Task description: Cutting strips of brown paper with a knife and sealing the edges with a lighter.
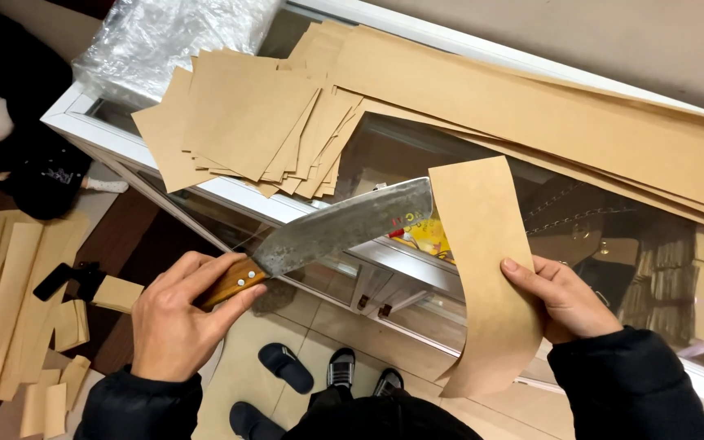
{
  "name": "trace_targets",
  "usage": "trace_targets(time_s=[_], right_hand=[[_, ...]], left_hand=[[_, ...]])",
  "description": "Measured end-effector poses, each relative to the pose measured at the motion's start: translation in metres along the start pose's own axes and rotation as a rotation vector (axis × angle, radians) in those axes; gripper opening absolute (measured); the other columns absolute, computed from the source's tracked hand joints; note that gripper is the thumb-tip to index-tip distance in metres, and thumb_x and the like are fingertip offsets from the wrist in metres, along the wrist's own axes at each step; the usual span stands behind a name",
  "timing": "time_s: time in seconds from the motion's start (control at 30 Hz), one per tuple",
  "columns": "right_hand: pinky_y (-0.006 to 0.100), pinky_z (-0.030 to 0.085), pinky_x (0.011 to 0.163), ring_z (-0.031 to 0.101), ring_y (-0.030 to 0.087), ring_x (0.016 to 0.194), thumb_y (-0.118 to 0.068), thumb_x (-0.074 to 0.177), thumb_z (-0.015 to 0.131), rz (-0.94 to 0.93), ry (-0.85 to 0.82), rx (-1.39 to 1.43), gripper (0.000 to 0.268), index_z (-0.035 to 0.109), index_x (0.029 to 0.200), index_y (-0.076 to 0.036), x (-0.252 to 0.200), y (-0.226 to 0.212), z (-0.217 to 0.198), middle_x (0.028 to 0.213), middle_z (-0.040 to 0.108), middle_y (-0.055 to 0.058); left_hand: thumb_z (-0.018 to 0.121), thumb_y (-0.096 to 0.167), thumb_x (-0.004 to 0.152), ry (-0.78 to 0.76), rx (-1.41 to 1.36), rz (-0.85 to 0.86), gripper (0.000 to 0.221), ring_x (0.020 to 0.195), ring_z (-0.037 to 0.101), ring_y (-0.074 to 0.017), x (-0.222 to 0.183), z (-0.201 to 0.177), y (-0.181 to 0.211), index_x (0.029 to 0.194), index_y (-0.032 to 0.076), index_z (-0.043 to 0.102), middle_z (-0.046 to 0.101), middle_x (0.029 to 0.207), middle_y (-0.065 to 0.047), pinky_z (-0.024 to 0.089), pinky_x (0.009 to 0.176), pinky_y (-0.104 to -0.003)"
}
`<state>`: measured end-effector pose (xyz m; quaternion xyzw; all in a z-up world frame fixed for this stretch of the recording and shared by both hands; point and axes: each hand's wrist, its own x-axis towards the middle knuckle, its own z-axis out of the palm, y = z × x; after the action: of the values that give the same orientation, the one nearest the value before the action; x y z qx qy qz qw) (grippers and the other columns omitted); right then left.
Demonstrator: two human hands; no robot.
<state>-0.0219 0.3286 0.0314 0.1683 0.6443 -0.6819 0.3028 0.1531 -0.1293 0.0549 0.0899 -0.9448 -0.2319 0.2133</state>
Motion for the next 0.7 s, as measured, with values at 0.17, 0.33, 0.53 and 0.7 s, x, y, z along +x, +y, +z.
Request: trace_targets(time_s=[0.17, 0.33, 0.53, 0.7], right_hand=[[0.047, 0.059, 0.088, 0.077, 0.034, 0.102, -0.017, 0.106, 0.071, 0.001, -0.003, 0.009, 0.035, 0.081, 0.128, 0.009, -0.001, -0.002, 0.0, 0.125, 0.085, 0.024], [0.048, 0.058, 0.088, 0.077, 0.036, 0.102, -0.019, 0.106, 0.071, 0.011, -0.005, -0.001, 0.038, 0.08, 0.128, 0.01, -0.002, -0.004, 0.003, 0.124, 0.085, 0.025], [0.048, 0.06, 0.088, 0.077, 0.035, 0.102, -0.017, 0.105, 0.072, 0.006, 0.006, 0.01, 0.034, 0.081, 0.126, 0.009, 0.003, 0.001, 0.003, 0.124, 0.086, 0.025], [0.047, 0.061, 0.085, 0.078, 0.033, 0.099, -0.018, 0.106, 0.072, -0.032, -0.015, 0.035, 0.034, 0.08, 0.127, 0.008, 0.018, 0.013, -0.017, 0.124, 0.086, 0.025]], left_hand=[[0.095, 0.048, 0.087, -0.019, -0.026, -0.015, 0.047, 0.086, 0.071, -0.0144, 0.003, -0.002, 0.002, 0.126, 0.023, 0.088, 0.073, 0.097, 0.007, 0.055, 0.072, -0.034], [0.094, 0.05, 0.088, -0.017, -0.003, -0.01, 0.046, 0.084, 0.071, -0.0144, 0.003, 0.001, 0.002, 0.126, 0.025, 0.088, 0.073, 0.096, 0.008, 0.056, 0.072, -0.035], [0.094, 0.05, 0.088, -0.003, 0.001, 0.033, 0.046, 0.086, 0.073, -0.0161, 0.004, 0.002, 0.003, 0.126, 0.024, 0.088, 0.075, 0.099, 0.006, 0.056, 0.073, -0.036], [0.095, 0.048, 0.088, -0.004, -0.005, 0.005, 0.046, 0.088, 0.073, -0.0145, 0.004, 0.001, 0.002, 0.126, 0.024, 0.088, 0.074, 0.098, 0.007, 0.057, 0.077, -0.034]])
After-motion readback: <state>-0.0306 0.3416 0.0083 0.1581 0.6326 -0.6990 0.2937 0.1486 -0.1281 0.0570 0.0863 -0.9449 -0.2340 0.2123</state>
